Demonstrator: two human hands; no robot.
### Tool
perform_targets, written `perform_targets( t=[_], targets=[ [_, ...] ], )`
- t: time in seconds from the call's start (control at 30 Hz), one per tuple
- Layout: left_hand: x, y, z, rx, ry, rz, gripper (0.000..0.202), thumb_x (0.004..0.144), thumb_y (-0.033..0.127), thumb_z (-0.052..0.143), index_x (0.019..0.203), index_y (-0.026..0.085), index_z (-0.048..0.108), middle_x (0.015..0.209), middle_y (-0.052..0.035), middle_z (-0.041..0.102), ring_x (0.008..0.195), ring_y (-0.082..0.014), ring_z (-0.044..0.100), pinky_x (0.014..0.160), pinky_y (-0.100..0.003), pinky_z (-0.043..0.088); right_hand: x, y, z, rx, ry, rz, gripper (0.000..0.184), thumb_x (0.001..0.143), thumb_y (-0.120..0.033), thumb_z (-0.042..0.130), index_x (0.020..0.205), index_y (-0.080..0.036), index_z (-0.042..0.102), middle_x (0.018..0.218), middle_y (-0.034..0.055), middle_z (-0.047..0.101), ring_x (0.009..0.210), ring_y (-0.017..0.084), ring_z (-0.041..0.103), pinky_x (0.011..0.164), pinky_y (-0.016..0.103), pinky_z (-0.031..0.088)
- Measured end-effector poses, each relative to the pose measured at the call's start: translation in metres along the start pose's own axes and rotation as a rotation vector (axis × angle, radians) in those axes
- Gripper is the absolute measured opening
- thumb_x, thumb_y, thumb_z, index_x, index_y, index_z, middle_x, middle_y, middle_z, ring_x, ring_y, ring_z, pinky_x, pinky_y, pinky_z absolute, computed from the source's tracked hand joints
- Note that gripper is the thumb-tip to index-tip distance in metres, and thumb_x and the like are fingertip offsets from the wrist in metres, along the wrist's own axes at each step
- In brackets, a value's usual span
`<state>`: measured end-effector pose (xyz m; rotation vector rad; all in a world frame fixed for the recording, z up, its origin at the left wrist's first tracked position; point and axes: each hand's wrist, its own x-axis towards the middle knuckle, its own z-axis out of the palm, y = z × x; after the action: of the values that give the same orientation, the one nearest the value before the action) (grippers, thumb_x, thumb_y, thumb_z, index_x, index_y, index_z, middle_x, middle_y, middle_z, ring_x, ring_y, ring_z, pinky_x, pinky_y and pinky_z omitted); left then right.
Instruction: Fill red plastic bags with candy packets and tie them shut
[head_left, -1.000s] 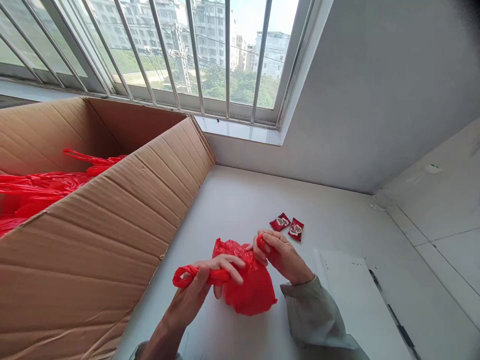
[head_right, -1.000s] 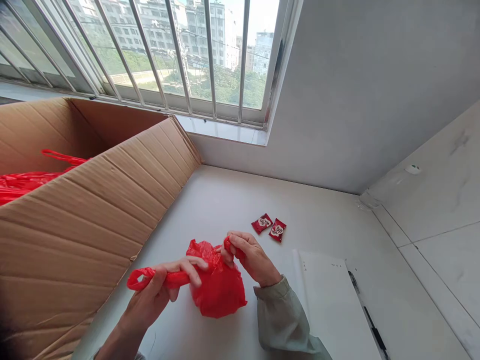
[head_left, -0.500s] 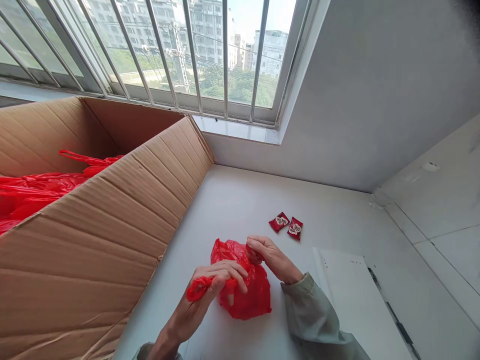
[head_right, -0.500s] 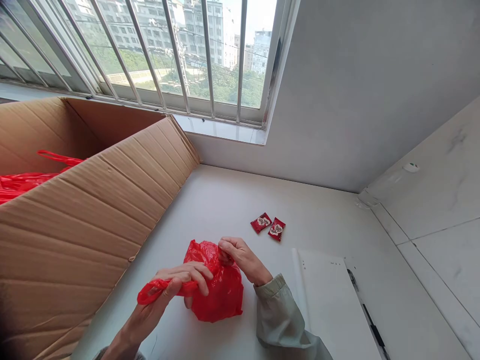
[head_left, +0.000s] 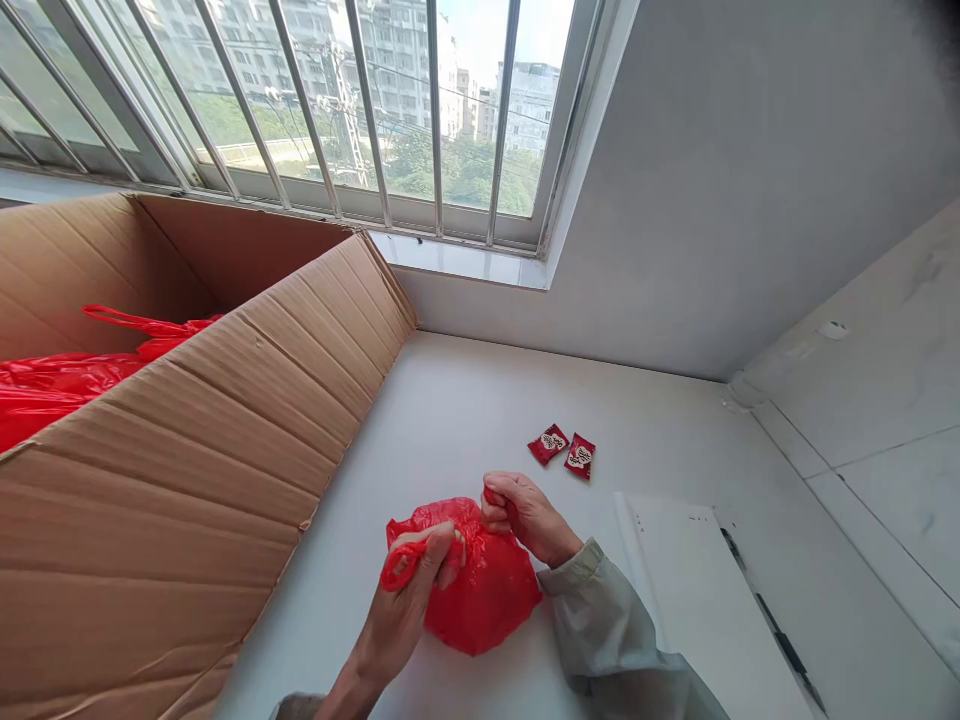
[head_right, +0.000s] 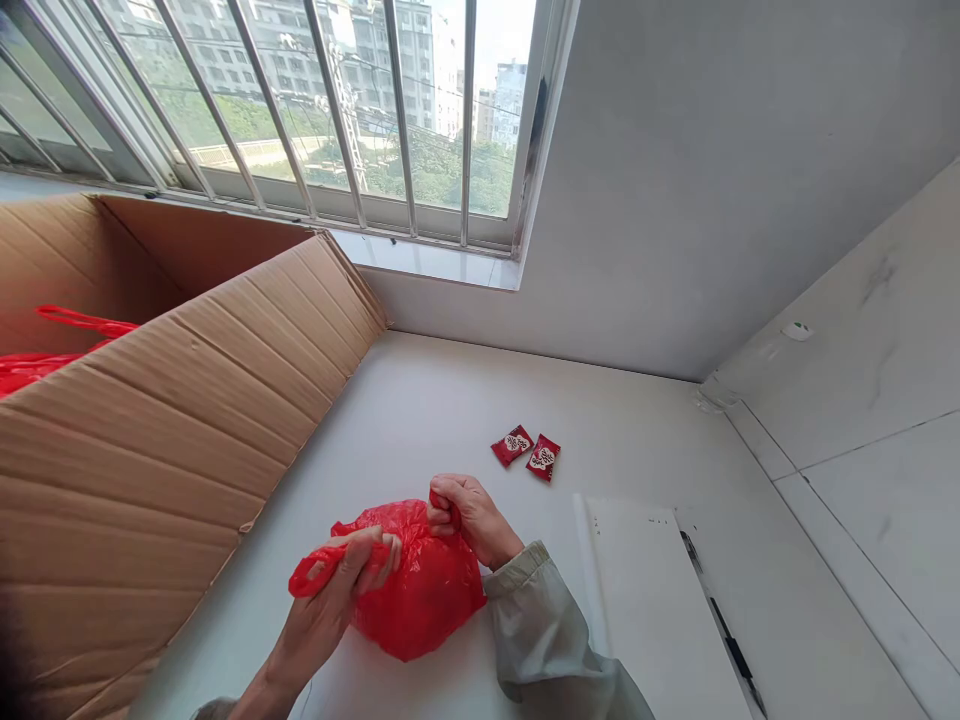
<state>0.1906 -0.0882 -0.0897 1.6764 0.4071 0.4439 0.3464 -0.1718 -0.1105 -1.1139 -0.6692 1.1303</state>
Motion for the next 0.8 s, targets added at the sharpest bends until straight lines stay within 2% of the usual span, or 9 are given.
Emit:
perform_targets(
  t=[0.1, 0.2, 0.3, 0.37, 0.43, 0.5, 0.63, 0.73, 0.8],
  targets=[
    [0.006, 0.006, -0.006, -0.016, -0.071, -0.070, 0.035, 0.095, 0.047, 0.041, 0.071, 0.021, 0.040, 0.066, 0.0030, 0.037, 0.059, -0.0118, 0.036, 0.054, -0.023, 0.037, -0.007, -0.014, -0.001, -0.117, -0.028, -0.036, 0.036, 0.089, -0.042, 0.047, 0.062, -0.020, 0.039, 0.060, -0.0037, 0.042, 0.057, 0.010, 0.040, 0.055, 0.025, 0.033],
    [0.010, 0.012, -0.009, 0.121, -0.110, -0.092, 0.023, 0.089, 0.039, 0.055, 0.080, 0.022, 0.043, 0.073, 0.0042, 0.041, 0.065, -0.0120, 0.039, 0.059, -0.023, 0.038, -0.024, -0.039, -0.002, -0.272, -0.041, -0.098, 0.028, 0.086, -0.030, 0.056, 0.062, -0.016, 0.051, 0.080, 0.0027, 0.058, 0.074, 0.012, 0.049, 0.069, 0.026, 0.036],
    [0.010, 0.013, -0.003, 0.353, -0.030, -0.052, 0.019, 0.085, 0.033, 0.059, 0.085, 0.023, 0.043, 0.075, 0.0049, 0.045, 0.068, -0.0135, 0.044, 0.063, -0.025, 0.040, -0.041, -0.059, 0.009, -0.595, 0.053, -0.181, 0.032, 0.082, -0.020, 0.061, 0.056, -0.017, 0.043, 0.072, -0.0018, 0.049, 0.065, 0.009, 0.040, 0.060, 0.024, 0.030],
    [0.007, 0.012, 0.003, 0.407, -0.031, -0.002, 0.016, 0.085, 0.030, 0.057, 0.089, 0.023, 0.043, 0.078, 0.0039, 0.051, 0.069, -0.0144, 0.048, 0.064, -0.026, 0.042, -0.049, -0.062, 0.024, -0.817, 0.105, -0.244, 0.034, 0.083, -0.018, 0.060, 0.057, -0.018, 0.037, 0.064, -0.0045, 0.041, 0.057, 0.008, 0.033, 0.054, 0.024, 0.026],
    [0.004, 0.012, 0.008, 0.361, -0.083, 0.058, 0.008, 0.088, 0.027, 0.050, 0.092, 0.023, 0.045, 0.084, 0.0018, 0.055, 0.072, -0.0149, 0.053, 0.066, -0.027, 0.046, -0.053, -0.059, 0.042, -0.920, 0.110, -0.325, 0.033, 0.085, -0.018, 0.059, 0.061, -0.018, 0.036, 0.065, -0.0047, 0.042, 0.057, 0.007, 0.035, 0.053, 0.022, 0.027],
    [0.000, 0.015, 0.011, 0.299, -0.119, 0.106, 0.004, 0.091, 0.024, 0.044, 0.089, 0.022, 0.047, 0.086, 0.0004, 0.058, 0.073, -0.0150, 0.056, 0.065, -0.026, 0.047, -0.054, -0.056, 0.056, -0.949, 0.085, -0.432, 0.030, 0.088, -0.023, 0.058, 0.065, -0.019, 0.039, 0.071, -0.0035, 0.050, 0.059, 0.008, 0.041, 0.055, 0.022, 0.032],
    [-0.004, 0.024, 0.008, 0.271, -0.147, 0.182, 0.010, 0.086, 0.021, 0.045, 0.077, 0.021, 0.049, 0.080, 0.0008, 0.057, 0.069, -0.0148, 0.054, 0.059, -0.024, 0.045, -0.055, -0.062, 0.064, -0.791, -0.056, -0.629, 0.028, 0.092, -0.046, 0.054, 0.082, -0.020, 0.053, 0.090, 0.0016, 0.064, 0.078, 0.012, 0.057, 0.069, 0.022, 0.045],
    [-0.005, 0.026, 0.004, 0.247, -0.142, 0.121, 0.007, 0.085, 0.018, 0.044, 0.080, 0.022, 0.047, 0.079, 0.0018, 0.056, 0.068, -0.0139, 0.050, 0.058, -0.023, 0.043, -0.056, -0.071, 0.055, -0.803, -0.086, -0.540, 0.028, 0.102, -0.033, 0.034, 0.116, -0.019, 0.054, 0.116, 0.0059, 0.062, 0.106, 0.014, 0.058, 0.088, 0.025, 0.046],
    [-0.005, 0.025, 0.001, 0.232, -0.136, 0.059, 0.007, 0.086, 0.018, 0.045, 0.081, 0.023, 0.044, 0.077, 0.0031, 0.054, 0.067, -0.0131, 0.047, 0.058, -0.022, 0.041, -0.055, -0.072, 0.046, -0.964, -0.083, -0.415, 0.033, 0.102, -0.022, 0.028, 0.128, -0.022, 0.049, 0.120, 0.0043, 0.061, 0.101, 0.013, 0.059, 0.085, 0.026, 0.046]
  ],
)
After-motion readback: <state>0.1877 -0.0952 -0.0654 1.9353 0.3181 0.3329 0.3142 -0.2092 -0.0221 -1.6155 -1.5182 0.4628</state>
